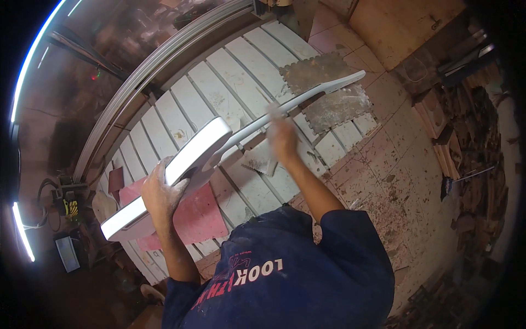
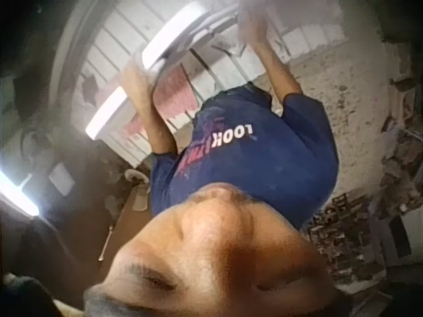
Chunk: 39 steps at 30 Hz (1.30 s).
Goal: The person sands the perimeter and flat surfaces of a white guitar body using a sanding block. They turn the guitar body over multiple times to sand different edges and apply the block in repeated strokes to smooth the finish.
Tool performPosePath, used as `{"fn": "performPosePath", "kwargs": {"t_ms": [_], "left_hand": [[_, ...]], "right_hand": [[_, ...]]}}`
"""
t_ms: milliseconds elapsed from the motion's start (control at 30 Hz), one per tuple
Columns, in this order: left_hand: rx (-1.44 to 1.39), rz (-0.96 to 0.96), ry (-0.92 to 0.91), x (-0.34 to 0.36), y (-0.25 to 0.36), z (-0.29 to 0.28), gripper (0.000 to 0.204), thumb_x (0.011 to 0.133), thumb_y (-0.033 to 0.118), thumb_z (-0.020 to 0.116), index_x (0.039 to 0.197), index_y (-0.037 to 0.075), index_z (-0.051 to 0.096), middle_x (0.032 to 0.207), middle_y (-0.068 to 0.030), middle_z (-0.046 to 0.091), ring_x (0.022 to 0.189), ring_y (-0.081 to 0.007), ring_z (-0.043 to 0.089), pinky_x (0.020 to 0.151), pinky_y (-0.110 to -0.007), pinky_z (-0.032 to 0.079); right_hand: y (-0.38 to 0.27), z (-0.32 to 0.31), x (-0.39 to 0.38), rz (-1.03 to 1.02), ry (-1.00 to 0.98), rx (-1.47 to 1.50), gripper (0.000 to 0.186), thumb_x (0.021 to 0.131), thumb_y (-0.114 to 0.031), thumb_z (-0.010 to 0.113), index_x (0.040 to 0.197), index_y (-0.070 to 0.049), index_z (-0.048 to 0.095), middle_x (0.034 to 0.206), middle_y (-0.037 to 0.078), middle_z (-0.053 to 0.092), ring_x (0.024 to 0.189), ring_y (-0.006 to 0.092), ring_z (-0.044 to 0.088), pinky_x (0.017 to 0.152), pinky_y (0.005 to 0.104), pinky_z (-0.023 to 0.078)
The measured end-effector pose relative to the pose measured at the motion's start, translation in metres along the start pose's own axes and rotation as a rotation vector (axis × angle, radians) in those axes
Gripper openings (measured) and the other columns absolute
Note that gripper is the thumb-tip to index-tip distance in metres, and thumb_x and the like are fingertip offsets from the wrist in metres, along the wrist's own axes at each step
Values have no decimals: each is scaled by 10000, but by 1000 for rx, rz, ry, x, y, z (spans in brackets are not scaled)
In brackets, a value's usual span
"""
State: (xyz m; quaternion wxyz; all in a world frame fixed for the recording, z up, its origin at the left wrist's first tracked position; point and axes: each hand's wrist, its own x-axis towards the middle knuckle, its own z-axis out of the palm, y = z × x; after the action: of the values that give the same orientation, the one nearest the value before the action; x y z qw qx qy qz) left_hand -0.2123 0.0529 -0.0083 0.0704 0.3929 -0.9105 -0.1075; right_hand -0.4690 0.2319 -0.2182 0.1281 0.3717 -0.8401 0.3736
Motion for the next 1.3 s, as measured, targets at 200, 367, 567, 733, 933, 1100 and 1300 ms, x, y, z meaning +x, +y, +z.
{"fn": "performPosePath", "kwargs": {"t_ms": [200,367,567,733,933,1100,1300], "left_hand": [[-23,-10,0,-3,5,-4,651,594,196,876,1214,133,686,1128,-116,734,1044,-364,687,900,-439,537],[16,11,21,-5,2,1,664,581,174,885,1214,143,689,1142,-111,732,1050,-360,686,901,-443,537],[43,26,45,-7,6,2,657,573,159,892,1199,150,691,1133,-100,735,1033,-358,689,892,-435,535],[22,-12,37,-10,1,4,640,567,157,890,1177,147,694,1117,-99,736,1030,-356,688,894,-430,530],[57,54,31,-7,2,5,729,556,264,915,1237,132,692,1147,-94,741,1059,-323,694,887,-438,528],[58,60,95,-13,-4,8,660,575,282,903,1186,125,709,1107,-95,747,1025,-325,703,870,-438,531],[44,44,116,-13,6,11,606,565,167,851,1152,115,710,1096,-122,738,1018,-361,693,884,-435,532]], "right_hand": [[91,-16,19,204,-163,-208,497,890,-82,575,1385,-96,612,1194,231,672,880,427,635,781,532,513],[81,-32,29,212,-218,-241,615,883,16,507,1484,-110,537,1403,217,610,1161,412,638,993,482,515],[122,-53,59,143,-89,-108,601,884,21,522,1464,-128,563,1491,155,560,1229,388,610,1022,482,509],[32,-32,27,-171,-99,42,502,932,-40,490,1415,-111,605,1403,205,617,1120,441,653,939,486,542],[98,-34,42,300,-144,-130,537,922,-28,512,1446,-122,579,1372,277,608,1052,423,622,908,504,502],[59,-33,23,37,-363,-165,575,884,-34,569,1454,-115,559,1414,224,588,1012,424,626,905,498,501],[81,-13,15,36,-124,-91,557,861,-21,546,1402,-129,618,1371,214,634,988,423,622,876,507,514]]}}
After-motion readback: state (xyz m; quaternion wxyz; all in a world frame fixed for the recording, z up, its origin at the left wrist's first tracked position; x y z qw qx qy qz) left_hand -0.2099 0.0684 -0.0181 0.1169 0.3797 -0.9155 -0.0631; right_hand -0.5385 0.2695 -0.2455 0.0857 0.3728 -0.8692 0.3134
